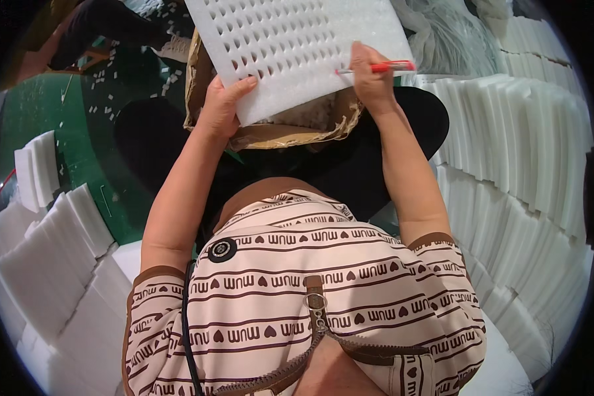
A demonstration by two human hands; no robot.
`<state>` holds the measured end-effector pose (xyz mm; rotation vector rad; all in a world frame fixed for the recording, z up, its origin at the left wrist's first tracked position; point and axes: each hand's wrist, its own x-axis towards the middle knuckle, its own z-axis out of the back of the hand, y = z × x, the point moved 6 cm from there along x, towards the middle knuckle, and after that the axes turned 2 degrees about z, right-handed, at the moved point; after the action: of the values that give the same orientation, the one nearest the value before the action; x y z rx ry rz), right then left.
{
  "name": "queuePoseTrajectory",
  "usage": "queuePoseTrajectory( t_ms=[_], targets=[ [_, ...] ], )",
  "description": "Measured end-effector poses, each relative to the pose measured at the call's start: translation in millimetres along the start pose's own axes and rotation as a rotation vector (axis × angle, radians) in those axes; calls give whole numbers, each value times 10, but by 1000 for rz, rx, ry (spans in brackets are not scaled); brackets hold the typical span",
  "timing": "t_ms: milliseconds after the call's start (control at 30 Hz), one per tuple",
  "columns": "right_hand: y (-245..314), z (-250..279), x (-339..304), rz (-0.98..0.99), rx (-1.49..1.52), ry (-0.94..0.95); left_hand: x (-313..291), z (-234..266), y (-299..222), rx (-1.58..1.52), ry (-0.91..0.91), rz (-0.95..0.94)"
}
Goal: Processing and checking foam packaging sheets by clearing pre-cut holes with a tool.
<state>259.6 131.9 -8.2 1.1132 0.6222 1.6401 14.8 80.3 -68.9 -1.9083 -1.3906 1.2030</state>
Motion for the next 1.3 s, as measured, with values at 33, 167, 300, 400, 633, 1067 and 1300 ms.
queuePoseTrajectory(
  t_ms=[33, 167, 300, 400, 633, 1067, 1300],
  targets=[
    [4, -27, 3, 0, -1, 1, 2, 0, 7, -2, 0, 0],
    [37, -212, 26, 113, -285, 143, 8, 29, 44, -36, -20, 3],
    [-88, 68, 61, -65, 75, -55, 26, 35, 49, -7, -38, -7],
    [-120, 44, 39, 0, 9, -91, 24, 2, 35, 1, -24, -7],
    [-6, -132, -12, 59, -173, 1, -18, 7, 48, -4, -32, -3],
    [240, -270, -34, 279, -424, 172, -5, -28, 40, -32, 5, -6],
    [51, -110, 44, 143, 110, -18, -11, -40, 31, -53, -4, 0]
  ],
)
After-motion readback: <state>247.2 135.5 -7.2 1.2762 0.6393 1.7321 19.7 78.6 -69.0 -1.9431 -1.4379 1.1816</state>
